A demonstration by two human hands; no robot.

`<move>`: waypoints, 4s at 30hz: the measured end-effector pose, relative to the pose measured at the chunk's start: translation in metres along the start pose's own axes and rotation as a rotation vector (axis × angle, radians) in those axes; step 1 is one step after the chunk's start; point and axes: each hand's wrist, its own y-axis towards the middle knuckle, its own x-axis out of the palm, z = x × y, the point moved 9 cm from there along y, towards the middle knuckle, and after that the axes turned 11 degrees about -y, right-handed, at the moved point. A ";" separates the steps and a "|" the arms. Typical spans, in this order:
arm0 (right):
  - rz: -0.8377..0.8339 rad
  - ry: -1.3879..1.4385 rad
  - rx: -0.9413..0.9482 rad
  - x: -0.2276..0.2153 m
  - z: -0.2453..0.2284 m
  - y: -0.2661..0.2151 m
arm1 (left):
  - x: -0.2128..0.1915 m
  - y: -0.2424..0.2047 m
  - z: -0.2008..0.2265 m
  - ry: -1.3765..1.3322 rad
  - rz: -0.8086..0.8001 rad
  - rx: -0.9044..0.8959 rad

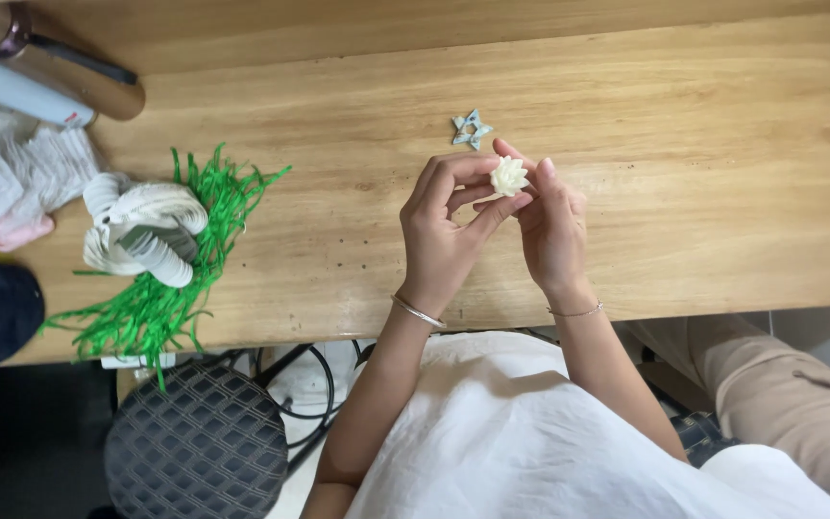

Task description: The recorder picks up and inspects flower-shaped soap or candle items from a workbench and moves them toward a display area.

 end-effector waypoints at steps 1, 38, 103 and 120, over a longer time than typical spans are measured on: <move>-0.027 0.001 0.016 0.000 0.001 0.002 | -0.001 -0.003 -0.001 0.011 0.029 0.000; -1.263 0.364 0.960 0.298 0.063 -0.304 | -0.142 -0.403 0.241 0.883 1.301 0.226; -3.520 -1.143 1.822 -0.270 -0.135 -1.153 | 0.588 -0.957 0.278 1.365 3.910 0.581; -3.741 -1.441 1.741 -0.554 -0.214 -1.344 | 0.854 -1.119 0.271 1.378 4.207 0.645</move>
